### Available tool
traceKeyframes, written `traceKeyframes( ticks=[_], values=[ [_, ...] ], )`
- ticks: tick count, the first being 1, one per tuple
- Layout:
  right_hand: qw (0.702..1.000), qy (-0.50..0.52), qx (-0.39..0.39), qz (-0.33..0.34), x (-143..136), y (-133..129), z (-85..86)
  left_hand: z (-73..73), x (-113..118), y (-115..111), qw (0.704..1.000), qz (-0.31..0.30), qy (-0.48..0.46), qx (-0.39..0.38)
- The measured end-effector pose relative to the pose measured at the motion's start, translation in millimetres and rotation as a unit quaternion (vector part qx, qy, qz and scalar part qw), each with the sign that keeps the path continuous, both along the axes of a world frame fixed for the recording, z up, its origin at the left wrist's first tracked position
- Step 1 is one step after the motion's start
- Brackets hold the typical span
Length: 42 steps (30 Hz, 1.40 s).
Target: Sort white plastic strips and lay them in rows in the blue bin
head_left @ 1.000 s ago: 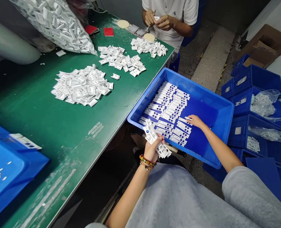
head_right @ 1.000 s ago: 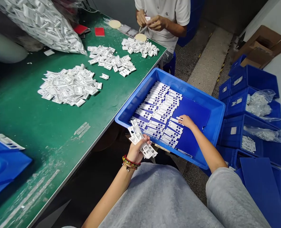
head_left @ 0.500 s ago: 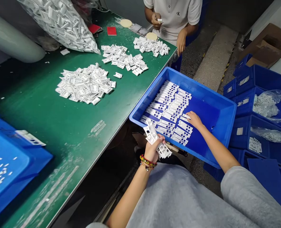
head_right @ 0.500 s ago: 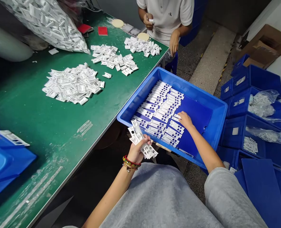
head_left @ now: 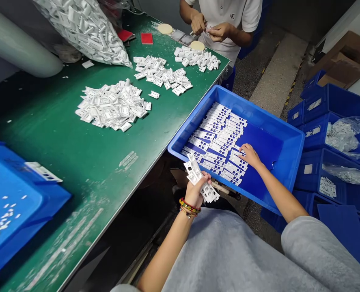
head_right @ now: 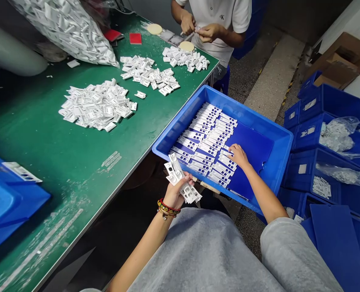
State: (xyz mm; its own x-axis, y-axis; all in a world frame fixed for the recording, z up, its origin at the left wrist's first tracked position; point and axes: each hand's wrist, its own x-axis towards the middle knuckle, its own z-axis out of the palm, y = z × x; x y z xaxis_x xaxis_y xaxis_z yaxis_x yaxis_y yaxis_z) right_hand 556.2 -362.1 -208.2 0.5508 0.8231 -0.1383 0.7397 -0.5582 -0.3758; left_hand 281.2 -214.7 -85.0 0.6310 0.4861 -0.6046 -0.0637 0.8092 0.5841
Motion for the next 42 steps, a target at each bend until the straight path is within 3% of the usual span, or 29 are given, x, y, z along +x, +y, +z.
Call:
traceKeyframes(
  ticks=[4,10,15,21,26,30,35,38,42],
  values=[
    [0.999,0.001,0.034,0.006,-20.7,-4.8,6.2,-1.1,-1.6,0.2,1.000,0.002,-0.002,0.008],
    [0.972,0.053,0.006,0.230,-72.5,-21.8,4.5,-3.9,-2.2,-1.7,1.000,0.011,0.006,-0.001],
    [0.961,0.060,0.013,0.271,-86.8,-29.4,-0.3,-3.5,-1.0,-4.2,1.000,0.022,0.007,0.001],
    [0.988,0.024,0.018,0.152,-82.5,-28.9,-0.4,0.3,-2.7,-5.8,0.999,0.023,-0.026,-0.003],
    [0.987,0.001,-0.001,0.161,-76.5,-28.0,-0.1,-1.0,-5.9,-8.0,0.999,0.024,-0.029,-0.018],
    [0.996,-0.047,0.019,0.070,-67.1,-27.2,0.1,-2.8,-6.3,-9.2,1.000,0.022,-0.017,0.004],
    [0.996,-0.052,0.013,0.065,-51.6,-26.3,-0.7,-3.9,-3.3,-10.2,1.000,0.016,-0.012,0.006],
    [0.996,-0.078,0.035,0.006,-39.7,-21.2,0.4,-4.0,0.4,-9.9,1.000,0.005,-0.007,-0.002],
    [0.995,-0.065,0.053,-0.051,-32.3,-9.2,13.9,-2.2,9.6,-9.1,1.000,-0.010,0.006,-0.005]
  ],
)
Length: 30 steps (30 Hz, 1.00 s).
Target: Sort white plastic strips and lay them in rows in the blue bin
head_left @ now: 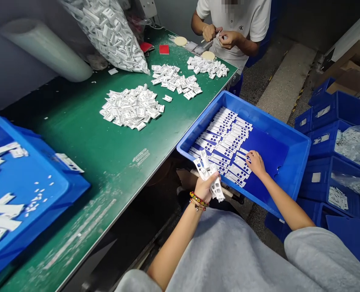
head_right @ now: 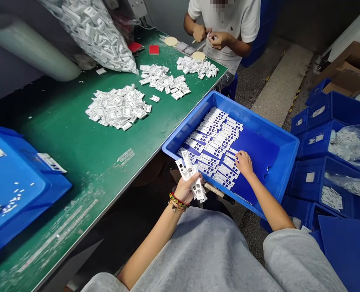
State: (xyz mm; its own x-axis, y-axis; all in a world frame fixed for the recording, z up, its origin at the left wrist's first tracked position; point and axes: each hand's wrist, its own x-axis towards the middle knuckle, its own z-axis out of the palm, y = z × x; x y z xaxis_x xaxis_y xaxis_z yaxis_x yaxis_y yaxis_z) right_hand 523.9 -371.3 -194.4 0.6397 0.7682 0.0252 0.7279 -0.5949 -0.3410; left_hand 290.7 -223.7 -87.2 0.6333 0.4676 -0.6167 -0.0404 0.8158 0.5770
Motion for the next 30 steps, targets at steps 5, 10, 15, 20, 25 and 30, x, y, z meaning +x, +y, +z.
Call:
traceKeyframes(
  ticks=[5,10,15,20,25,30],
  values=[
    [0.956,0.246,0.162,-0.015,-45.7,16.9,52.8,1.3,23.4,-1.2,0.997,0.058,-0.001,0.055],
    [0.841,0.493,0.223,-0.026,-101.0,25.9,98.5,-4.1,53.9,-3.5,0.986,0.018,0.014,0.164],
    [0.810,0.515,0.264,-0.094,-93.6,24.5,101.2,-9.5,85.2,-6.1,0.972,-0.040,0.022,0.229],
    [0.835,0.451,0.280,-0.146,-44.7,12.9,71.3,-25.2,116.6,-1.7,0.995,-0.068,-0.021,0.070],
    [0.908,0.312,0.201,-0.194,33.0,-1.9,17.1,-43.6,133.1,12.2,0.996,-0.072,-0.017,-0.051],
    [0.940,0.254,0.129,-0.190,78.9,-4.7,-19.9,-55.8,133.1,18.5,0.994,-0.065,-0.002,-0.085]
  ],
)
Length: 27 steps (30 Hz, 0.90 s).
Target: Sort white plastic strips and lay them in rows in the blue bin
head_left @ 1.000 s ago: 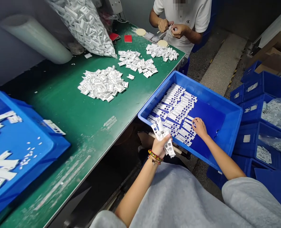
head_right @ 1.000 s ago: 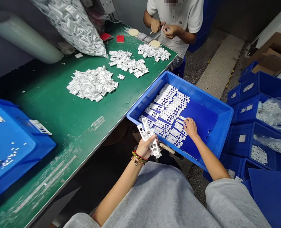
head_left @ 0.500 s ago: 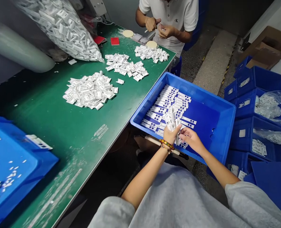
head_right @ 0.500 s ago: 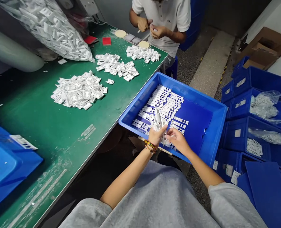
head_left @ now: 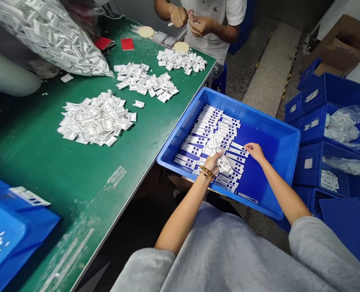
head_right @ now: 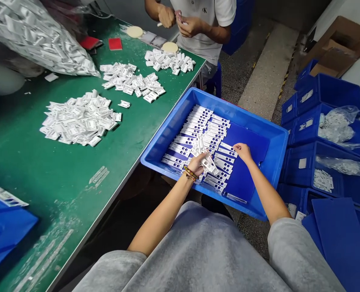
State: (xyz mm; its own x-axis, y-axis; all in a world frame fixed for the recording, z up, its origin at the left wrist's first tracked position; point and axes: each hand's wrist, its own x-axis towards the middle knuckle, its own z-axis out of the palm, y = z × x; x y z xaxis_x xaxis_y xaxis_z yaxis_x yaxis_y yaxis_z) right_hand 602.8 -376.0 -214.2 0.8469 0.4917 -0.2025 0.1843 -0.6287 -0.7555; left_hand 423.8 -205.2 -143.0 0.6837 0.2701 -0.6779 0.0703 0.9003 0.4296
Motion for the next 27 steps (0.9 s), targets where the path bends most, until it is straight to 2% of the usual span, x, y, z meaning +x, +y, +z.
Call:
traceKeyframes(
  ticks=[4,7,9,10,12,15,18,21,23,25,27],
  values=[
    [0.999,-0.034,-0.029,0.030,10.8,1.8,-4.7,-6.0,-3.0,1.0,1.000,-0.005,0.018,-0.006],
    [0.995,-0.087,-0.037,0.030,6.4,6.7,3.4,-8.3,-3.4,2.5,0.999,-0.009,0.032,-0.002],
    [0.994,-0.103,-0.017,0.036,-7.0,14.0,12.8,-9.5,-2.7,3.2,0.999,-0.008,0.036,0.000],
    [0.996,-0.080,0.005,0.050,-17.2,18.8,17.9,-10.0,-2.3,3.2,0.999,-0.008,0.035,0.001],
    [0.993,0.034,0.064,0.097,-42.0,29.2,27.6,-11.2,-1.4,2.6,1.000,-0.011,0.026,0.006],
    [0.962,0.195,0.128,0.140,-73.8,41.0,37.3,-12.5,0.4,1.2,1.000,-0.015,0.011,0.008],
    [0.960,0.208,0.152,0.112,-75.9,41.4,41.0,-12.5,2.1,1.0,1.000,0.009,0.025,0.004],
    [0.981,0.115,0.134,0.077,-49.1,30.9,42.1,-11.2,2.4,2.2,0.999,0.024,0.043,0.000],
    [0.996,-0.008,0.067,0.063,-27.2,22.1,41.1,-10.0,1.7,2.8,0.999,0.016,0.045,-0.006],
    [0.988,-0.139,-0.030,0.057,-10.3,15.3,36.8,-8.6,1.0,2.8,0.999,0.009,0.048,-0.011],
    [0.966,-0.220,-0.113,0.076,-1.2,11.5,28.4,-7.1,0.6,2.3,0.999,0.002,0.049,-0.014]
  ],
)
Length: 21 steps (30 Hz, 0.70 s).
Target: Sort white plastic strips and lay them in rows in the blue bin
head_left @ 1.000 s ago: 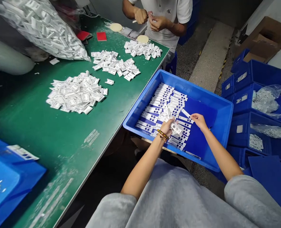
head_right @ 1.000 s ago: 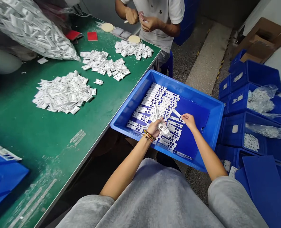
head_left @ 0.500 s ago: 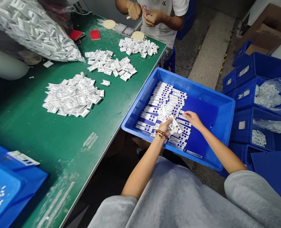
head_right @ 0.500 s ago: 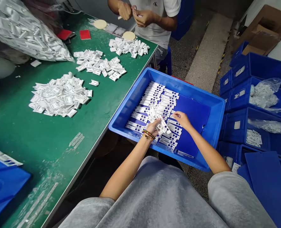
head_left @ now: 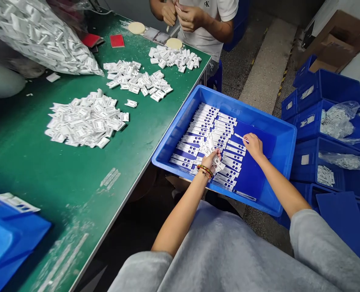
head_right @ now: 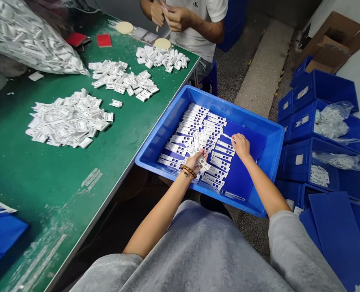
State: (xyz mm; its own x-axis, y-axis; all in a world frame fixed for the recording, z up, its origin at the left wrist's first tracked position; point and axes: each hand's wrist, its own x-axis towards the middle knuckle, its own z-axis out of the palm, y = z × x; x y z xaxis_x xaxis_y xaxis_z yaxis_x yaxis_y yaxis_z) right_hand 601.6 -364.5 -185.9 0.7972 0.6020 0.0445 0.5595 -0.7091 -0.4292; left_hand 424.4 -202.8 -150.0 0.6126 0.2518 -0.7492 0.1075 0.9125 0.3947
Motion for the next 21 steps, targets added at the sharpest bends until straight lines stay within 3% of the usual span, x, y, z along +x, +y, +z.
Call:
traceKeyframes(
  ticks=[3,6,15,21],
  values=[
    [0.997,-0.019,-0.056,0.059,3.0,-1.3,-15.7,2.0,-0.7,-0.3,1.000,-0.005,0.002,0.000],
    [0.996,-0.010,-0.033,0.086,3.2,-1.7,-27.5,3.1,-3.2,0.1,1.000,-0.008,0.009,0.000],
    [0.997,0.043,0.035,0.058,-5.2,10.1,-46.0,2.6,-10.1,-3.6,1.000,-0.022,0.009,0.019],
    [0.997,0.031,0.031,0.065,-11.0,11.7,-44.8,-0.1,-10.5,-6.0,0.999,-0.025,0.018,0.026]
  ],
)
